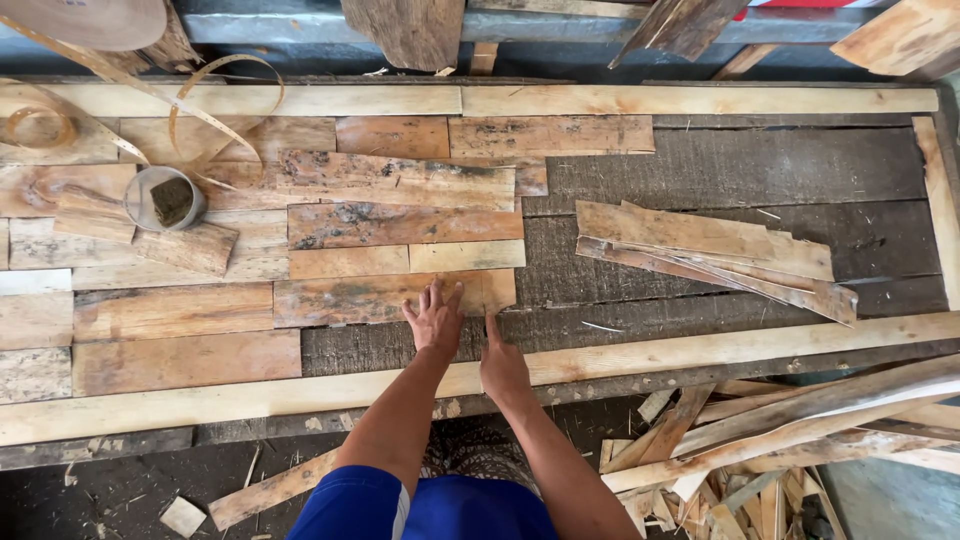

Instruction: Cutting and fitting wood pieces into a larger wooden surface using a utility knife.

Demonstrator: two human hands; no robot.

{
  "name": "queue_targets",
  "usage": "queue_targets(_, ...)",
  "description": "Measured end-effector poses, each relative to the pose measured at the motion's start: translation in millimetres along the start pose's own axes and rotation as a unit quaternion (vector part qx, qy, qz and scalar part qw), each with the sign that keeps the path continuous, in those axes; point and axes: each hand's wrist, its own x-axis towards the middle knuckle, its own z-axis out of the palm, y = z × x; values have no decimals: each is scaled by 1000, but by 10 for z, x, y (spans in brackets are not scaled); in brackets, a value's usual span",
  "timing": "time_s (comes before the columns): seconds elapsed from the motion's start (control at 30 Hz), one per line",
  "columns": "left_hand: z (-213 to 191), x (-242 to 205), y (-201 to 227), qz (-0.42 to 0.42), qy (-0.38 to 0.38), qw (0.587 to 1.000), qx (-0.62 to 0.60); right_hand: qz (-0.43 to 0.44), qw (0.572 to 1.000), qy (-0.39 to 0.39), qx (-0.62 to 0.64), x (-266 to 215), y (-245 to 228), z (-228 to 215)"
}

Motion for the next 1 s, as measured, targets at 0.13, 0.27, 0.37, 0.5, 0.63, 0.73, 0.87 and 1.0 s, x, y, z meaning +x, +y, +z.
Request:
queue_targets(0.13,106,56,-8,5,17,1000,2,12,1000,-12,4,-77,46,38)
queue_targets(0.27,205,-70,-42,10,7,1000,12,25,999,-24,-2,-267,66,71)
queue_targets(0.37,149,87,-40,6,22,1000,13,24,999,-21,-9,-199,98,101)
queue_targets(0.5,89,19,-21,5,12,1000,11,20,1000,-12,-20,-197,295,238)
queue_targets(0.63,16,19,8,-1,-14,1000,24,-43,998,39,-6,-91,534,326)
queue_targets(0.73,56,15,1,2,-11,1000,22,-1,999,13,31,-164,149,-86)
queue_targets(0.87,71,58,-12,6,-17,1000,24,84,985,76,131,318,411,124)
queue_targets(1.0,-12,8,11,-2,-16,1000,2,20,953,266,144,780,796,415)
